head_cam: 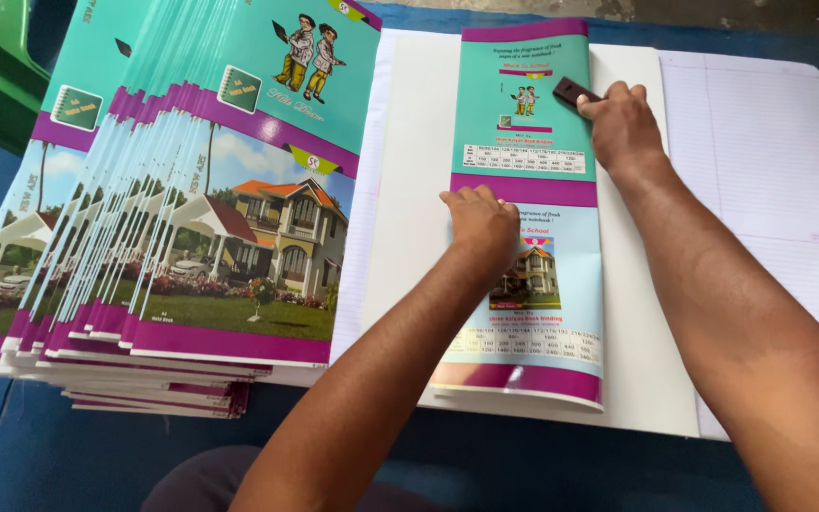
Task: The person sits on the floor and repeatedly folds a printed cover sheet onto a blank white sheet, then uses a small rectangular tool to press the fold. The person repeats this folding and pressing cycle multiple times on the same stack of papers.
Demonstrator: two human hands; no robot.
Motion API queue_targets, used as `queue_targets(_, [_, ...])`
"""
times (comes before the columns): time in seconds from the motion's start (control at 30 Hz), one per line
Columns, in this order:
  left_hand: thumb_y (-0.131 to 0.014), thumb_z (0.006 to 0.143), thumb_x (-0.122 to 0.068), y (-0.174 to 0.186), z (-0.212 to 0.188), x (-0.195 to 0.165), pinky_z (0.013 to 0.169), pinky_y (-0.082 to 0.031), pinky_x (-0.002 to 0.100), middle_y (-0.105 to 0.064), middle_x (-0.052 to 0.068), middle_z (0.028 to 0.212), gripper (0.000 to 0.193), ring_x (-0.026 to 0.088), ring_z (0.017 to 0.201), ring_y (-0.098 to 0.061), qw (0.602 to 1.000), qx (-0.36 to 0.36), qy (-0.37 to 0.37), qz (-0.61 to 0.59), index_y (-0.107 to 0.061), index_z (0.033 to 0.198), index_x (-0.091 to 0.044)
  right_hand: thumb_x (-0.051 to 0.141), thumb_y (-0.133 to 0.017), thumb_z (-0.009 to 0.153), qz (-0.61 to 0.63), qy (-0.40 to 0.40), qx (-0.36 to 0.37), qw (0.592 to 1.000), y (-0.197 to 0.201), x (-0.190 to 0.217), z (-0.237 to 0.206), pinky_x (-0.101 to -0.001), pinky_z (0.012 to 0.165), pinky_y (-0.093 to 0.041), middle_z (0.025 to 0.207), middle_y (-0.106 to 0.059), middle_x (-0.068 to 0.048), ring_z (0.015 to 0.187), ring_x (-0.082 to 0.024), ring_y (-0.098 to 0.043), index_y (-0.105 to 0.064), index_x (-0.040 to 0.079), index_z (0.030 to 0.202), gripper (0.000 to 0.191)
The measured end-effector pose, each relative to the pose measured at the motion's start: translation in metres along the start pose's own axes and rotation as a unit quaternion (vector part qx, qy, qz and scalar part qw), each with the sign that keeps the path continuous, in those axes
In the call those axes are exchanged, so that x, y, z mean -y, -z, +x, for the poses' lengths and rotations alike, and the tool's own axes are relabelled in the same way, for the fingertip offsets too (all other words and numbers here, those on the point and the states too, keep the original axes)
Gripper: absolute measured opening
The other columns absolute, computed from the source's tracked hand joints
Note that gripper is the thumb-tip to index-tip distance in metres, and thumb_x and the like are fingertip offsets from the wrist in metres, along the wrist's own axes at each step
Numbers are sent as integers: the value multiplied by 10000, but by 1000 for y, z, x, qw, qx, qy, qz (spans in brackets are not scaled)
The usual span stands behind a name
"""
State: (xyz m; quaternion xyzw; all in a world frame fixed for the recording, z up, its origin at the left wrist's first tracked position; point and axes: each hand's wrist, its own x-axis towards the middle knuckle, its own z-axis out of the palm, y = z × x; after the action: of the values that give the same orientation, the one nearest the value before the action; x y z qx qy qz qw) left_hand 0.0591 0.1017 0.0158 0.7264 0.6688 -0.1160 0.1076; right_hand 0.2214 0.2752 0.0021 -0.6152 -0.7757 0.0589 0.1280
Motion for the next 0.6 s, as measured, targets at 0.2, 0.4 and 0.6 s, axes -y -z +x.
queue_targets(0.2, [-743,882,-469,3,-4,1,1095,-337,673,-565,263,1344,687,458,1256,-526,1000,-14,-3,-7,-560,1420,-83,421,-496,1141,23,-60,20,998,-5,3,26,-444,970,-524,1219,-569,-233,1130,-358,-597,-683,0,1266,478])
queue_targets(0.4, [-741,857,-569,12,-9,0,1105,-343,650,-567,268,1329,754,452,1264,-524,1000,15,-13,-1,-576,1388,-59,360,-472,1134,-24,6,-3,1000,-7,1,45,-460,1026,-470,1225,-582,-217,1231,-367,-511,-733,62,1251,413])
queue_targets(0.6, [-787,848,-459,14,-13,5,1101,-352,641,-574,256,1302,712,436,1240,-535,1000,5,-26,1,-569,1397,-61,322,-428,1132,-72,8,19,997,-10,6,60,-451,1045,-485,1239,-577,-210,1249,-363,-499,-728,82,1274,409])
